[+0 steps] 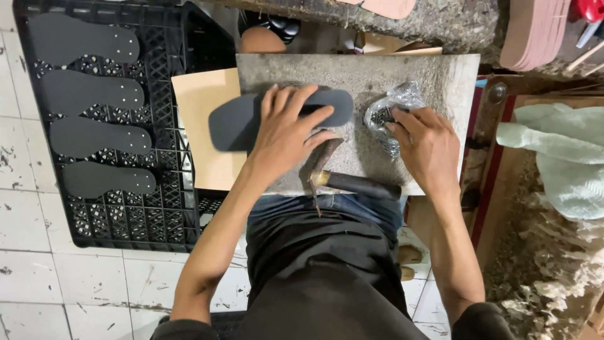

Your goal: Nailing heels to shoe soles using a hammer and small nails at a workbench in a factory setting.

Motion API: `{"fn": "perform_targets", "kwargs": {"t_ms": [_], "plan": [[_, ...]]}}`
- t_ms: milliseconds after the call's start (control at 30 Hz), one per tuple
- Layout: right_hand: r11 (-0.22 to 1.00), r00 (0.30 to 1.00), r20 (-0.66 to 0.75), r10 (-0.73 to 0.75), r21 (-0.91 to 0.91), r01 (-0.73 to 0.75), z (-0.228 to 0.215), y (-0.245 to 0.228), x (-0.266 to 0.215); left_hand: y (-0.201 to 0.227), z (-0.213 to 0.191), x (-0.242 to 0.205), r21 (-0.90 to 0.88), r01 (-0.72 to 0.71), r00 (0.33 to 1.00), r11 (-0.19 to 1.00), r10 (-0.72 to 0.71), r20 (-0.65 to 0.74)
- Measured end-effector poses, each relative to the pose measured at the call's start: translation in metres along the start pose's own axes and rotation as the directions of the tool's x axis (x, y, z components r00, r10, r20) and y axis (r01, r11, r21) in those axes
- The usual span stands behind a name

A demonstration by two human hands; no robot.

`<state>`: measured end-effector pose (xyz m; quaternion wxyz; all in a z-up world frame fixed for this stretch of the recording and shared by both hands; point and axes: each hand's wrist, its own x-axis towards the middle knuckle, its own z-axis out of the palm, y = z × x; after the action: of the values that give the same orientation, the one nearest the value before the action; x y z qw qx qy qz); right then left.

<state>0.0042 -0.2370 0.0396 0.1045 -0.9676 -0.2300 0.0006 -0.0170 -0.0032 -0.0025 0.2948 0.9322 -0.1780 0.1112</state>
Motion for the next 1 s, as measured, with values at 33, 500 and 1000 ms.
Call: {"fn": "perform_targets", "kwargs": {"t_ms": [33, 500, 1000], "plan": [[0.998, 0.999, 0.014, 0.031, 0.055, -0.032, 0.002, 0.002, 0.001, -0.004, 0.008, 0.001, -0.011, 0.002, 1.0, 1.0, -0.002, -0.004], [0.928, 0.981, -0.165, 0.105, 0.371, -0.037, -0.006, -0.001, -0.005, -0.008, 0.014, 0.015, -0.028, -0.066, 0.98, 0.997, 0.07, 0.186], [0.633, 0.969, -0.172, 0.178, 0.774, 0.022, 0.022, -0.045, -0.005, 0.037, -0.013, 0.009, -0.868, 0.463, 0.878, 0.177, -0.223, 0.423]]}}
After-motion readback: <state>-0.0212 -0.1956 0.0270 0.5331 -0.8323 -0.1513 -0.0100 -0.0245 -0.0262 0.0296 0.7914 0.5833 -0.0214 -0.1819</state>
